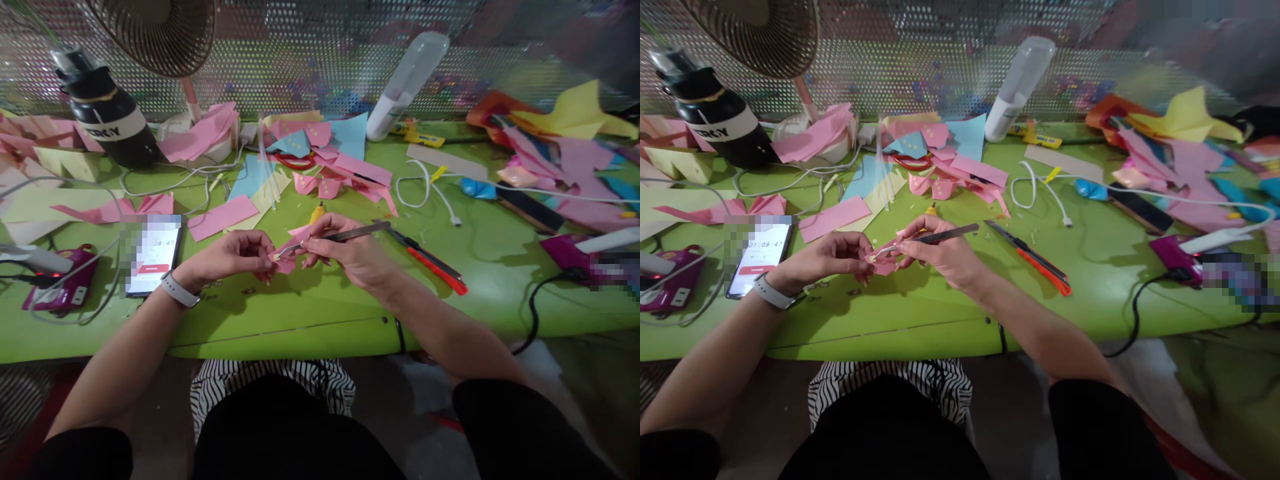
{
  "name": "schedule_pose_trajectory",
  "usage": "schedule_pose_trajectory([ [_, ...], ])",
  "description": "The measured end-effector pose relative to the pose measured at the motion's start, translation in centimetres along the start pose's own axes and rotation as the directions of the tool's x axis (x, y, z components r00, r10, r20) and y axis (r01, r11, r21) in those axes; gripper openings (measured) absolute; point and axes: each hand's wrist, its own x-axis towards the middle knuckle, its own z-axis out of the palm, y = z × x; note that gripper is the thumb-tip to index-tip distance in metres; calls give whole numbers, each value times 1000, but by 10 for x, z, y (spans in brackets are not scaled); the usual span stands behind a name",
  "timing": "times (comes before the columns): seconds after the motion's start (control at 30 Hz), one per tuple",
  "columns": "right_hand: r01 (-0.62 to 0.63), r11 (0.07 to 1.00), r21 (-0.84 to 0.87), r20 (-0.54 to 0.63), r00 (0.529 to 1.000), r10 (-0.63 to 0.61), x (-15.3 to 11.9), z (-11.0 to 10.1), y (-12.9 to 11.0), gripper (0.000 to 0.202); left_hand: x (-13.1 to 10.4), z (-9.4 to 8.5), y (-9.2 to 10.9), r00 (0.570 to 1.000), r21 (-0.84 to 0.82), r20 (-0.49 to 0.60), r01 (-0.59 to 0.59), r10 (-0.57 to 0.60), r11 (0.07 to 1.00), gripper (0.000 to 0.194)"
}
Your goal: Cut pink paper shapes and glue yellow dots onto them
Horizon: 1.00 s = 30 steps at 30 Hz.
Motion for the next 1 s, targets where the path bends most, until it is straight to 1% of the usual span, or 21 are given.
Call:
schedule_pose_trajectory([
  [0.2,-9,1000,-12,4,1000,9,1,-1,0,34,0,0,-1,1000,-1,14,-4,4,1000,21],
  [0.43,11,1000,17,-1,1000,-11,1,0,1,35,0,0,-2,1000,-22,27,-6,7,1000,22],
  [0.67,3,1000,-8,-4,1000,-3,0,-1,2,34,0,-1,-2,999,-14,39,-28,29,1000,21],
  [0.87,50,999,7,27,998,-50,-1,-1,4,31,1,-3,-6,998,-22,36,-42,43,999,20],
  [1.0,71,997,-15,31,997,-70,-2,-2,6,28,1,-4,-7,998,-17,46,-48,49,999,18],
])
